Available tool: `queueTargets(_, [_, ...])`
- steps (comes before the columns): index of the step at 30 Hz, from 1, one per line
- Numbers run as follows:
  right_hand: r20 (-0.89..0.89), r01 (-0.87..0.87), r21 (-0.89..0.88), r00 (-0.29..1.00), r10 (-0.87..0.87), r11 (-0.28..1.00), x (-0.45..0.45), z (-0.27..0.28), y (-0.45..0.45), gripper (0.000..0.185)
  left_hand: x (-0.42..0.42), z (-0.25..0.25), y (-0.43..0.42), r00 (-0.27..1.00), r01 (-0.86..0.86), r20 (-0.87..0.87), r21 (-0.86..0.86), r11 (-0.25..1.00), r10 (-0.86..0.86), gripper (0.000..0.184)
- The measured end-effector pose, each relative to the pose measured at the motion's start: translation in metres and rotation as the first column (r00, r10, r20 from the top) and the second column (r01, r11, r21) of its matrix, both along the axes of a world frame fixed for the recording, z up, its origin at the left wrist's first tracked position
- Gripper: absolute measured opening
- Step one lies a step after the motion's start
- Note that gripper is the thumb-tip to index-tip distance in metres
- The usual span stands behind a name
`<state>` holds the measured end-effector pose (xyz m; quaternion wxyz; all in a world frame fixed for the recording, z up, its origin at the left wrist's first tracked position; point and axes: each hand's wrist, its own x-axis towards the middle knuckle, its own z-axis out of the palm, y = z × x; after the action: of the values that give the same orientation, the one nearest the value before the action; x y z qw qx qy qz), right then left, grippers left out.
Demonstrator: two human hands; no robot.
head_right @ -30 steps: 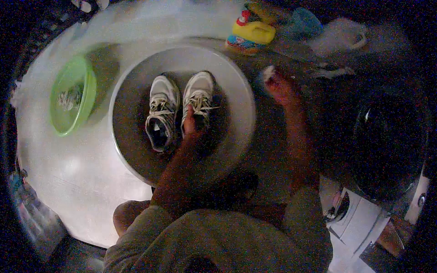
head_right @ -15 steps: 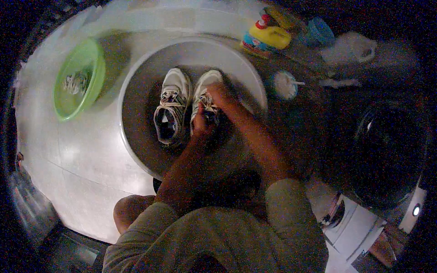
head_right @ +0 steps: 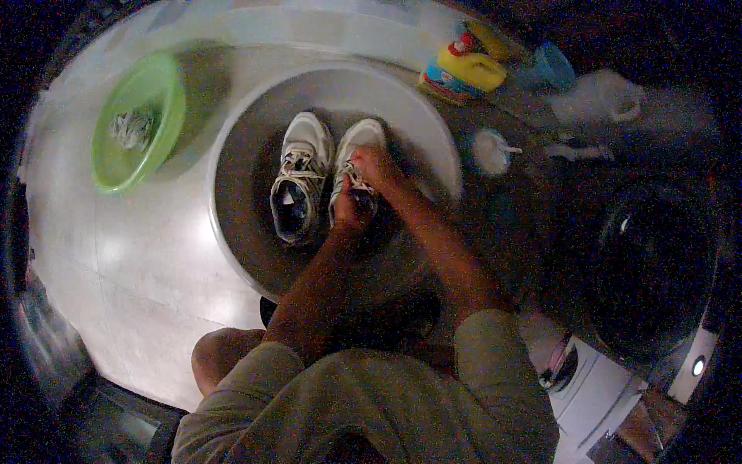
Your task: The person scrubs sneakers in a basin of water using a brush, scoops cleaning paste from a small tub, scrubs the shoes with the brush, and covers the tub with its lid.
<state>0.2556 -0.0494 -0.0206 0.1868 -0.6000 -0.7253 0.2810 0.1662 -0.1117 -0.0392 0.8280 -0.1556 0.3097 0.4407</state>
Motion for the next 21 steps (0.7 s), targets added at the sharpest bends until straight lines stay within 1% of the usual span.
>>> queueTargets(1, [-0.003,-0.007,-0.001,1.0,0.007,1.0,-0.001,0.003,-0.001,0.012,0.001,-0.001,0.001,0.999,0.032,-0.035,-0.035,0.999,-0.033,0.048])
queueTargets(2, [-0.041,-0.058,0.012,0.997,0.058,0.998,-0.001,0.006,-0.002,0.012,0.002,-0.002,0.003,0.999,0.022,-0.036,-0.036,0.999,-0.024,0.048])
queueTargets(3, [-0.076,-0.102,0.025,0.992,0.104,0.994,-0.002,0.009,-0.003,0.012,0.004,-0.001,0.003,0.999,-0.031,0.034,-0.01,0.999,0.032,0.048])
queueTargets(4, [-0.075,-0.103,0.022,0.992,0.104,0.994,-0.004,0.011,-0.002,0.012,0.005,-0.001,0.004,0.991,-0.084,0.105,0.011,0.996,0.082,0.048])
queueTargets(5, [-0.057,-0.147,0.07,0.987,0.151,0.987,-0.006,0.012,0.0,0.011,0.005,-0.001,0.004,0.991,-0.083,0.106,0.007,0.996,0.082,0.048])
queueTargets(6, [-0.04,-0.19,0.116,0.98,0.195,0.975,-0.006,0.01,0.002,0.01,0.003,0.006,0.007,0.996,-0.061,0.062,-0.003,0.998,0.061,0.048])
queueTargets(7, [-0.042,-0.187,0.11,0.98,0.193,0.976,-0.005,0.009,0.006,0.01,0.001,0.011,0.008,0.999,-0.039,0.018,-0.016,0.999,0.039,0.047])
queueTargets(9, [-0.101,-0.023,-0.146,0.995,0.008,0.989,-0.001,0.011,0.015,0.01,0.002,0.008,0.01,0.999,-0.05,0.014,-0.029,0.998,0.05,0.048])
queueTargets(10, [-0.104,-0.024,-0.147,0.995,0.009,0.989,0.0,0.012,0.014,0.01,0.003,0.003,0.01,0.998,-0.064,0.01,-0.036,0.997,0.064,0.048])
queueTargets(11, [-0.045,-0.066,-0.099,0.997,0.062,0.993,0.001,0.014,0.011,0.011,0.003,-0.003,0.01,0.998,-0.065,0.009,-0.037,0.997,0.065,0.048])
queueTargets(12, [0.018,-0.111,-0.055,0.994,0.112,0.992,0.001,0.017,0.005,0.012,0.004,-0.015,0.009,0.992,-0.068,0.104,-0.014,0.998,0.069,0.048])
queueTargets(13, [0.02,-0.112,-0.057,0.993,0.113,0.992,0.003,0.017,-0.005,0.012,0.004,-0.019,0.008,0.978,-0.074,0.197,0.008,0.997,0.071,0.049])
queueTargets(14, [0.035,-0.135,0.051,0.99,0.133,0.99,0.005,0.018,-0.019,0.011,0.005,-0.022,0.008,0.977,-0.075,0.2,0.008,0.997,0.072,0.049])
queueTargets(15, [0.051,-0.158,0.16,0.987,0.152,0.974,0.007,0.018,-0.026,0.011,0.004,-0.019,0.009,0.984,-0.062,0.165,-0.016,0.998,0.064,0.048])
queueTargets(16, [0.054,-0.159,0.159,0.987,0.153,0.974,0.008,0.017,-0.024,0.011,0.003,-0.016,0.011,0.99,-0.051,0.13,-0.04,0.998,0.055,0.048])
queueTargets(17, [0.089,-0.11,0.131,0.991,0.099,0.985,0.009,0.015,-0.023,0.01,0.003,-0.013,0.014,0.99,-0.051,0.133,-0.042,0.998,0.056,0.048])
queueTargets(18, [0.125,-0.054,0.1,0.991,0.041,0.994,0.01,0.013,-0.023,0.01,0.0,0.005,0.017,0.994,-0.032,0.101,-0.053,0.998,0.037,0.048])
queueTargets(19, [0.128,-0.045,0.09,0.991,0.034,0.995,0.009,0.012,-0.016,0.01,-0.001,0.012,0.018,0.998,-0.009,0.067,-0.067,0.998,0.014,0.047])
queueTargets(20, [0.018,0.13,-0.017,0.991,-0.129,0.991,0.006,0.01,-0.002,0.01,0.0,0.01,0.019,0.997,-0.004,0.07,-0.073,0.997,0.01,0.047])
queueTargets(21, [-0.072,0.285,-0.139,0.952,-0.297,0.948,0.004,0.009,0.007,0.01,0.002,0.003,0.021,0.994,-0.038,0.106,-0.012,0.999,0.039,0.048])
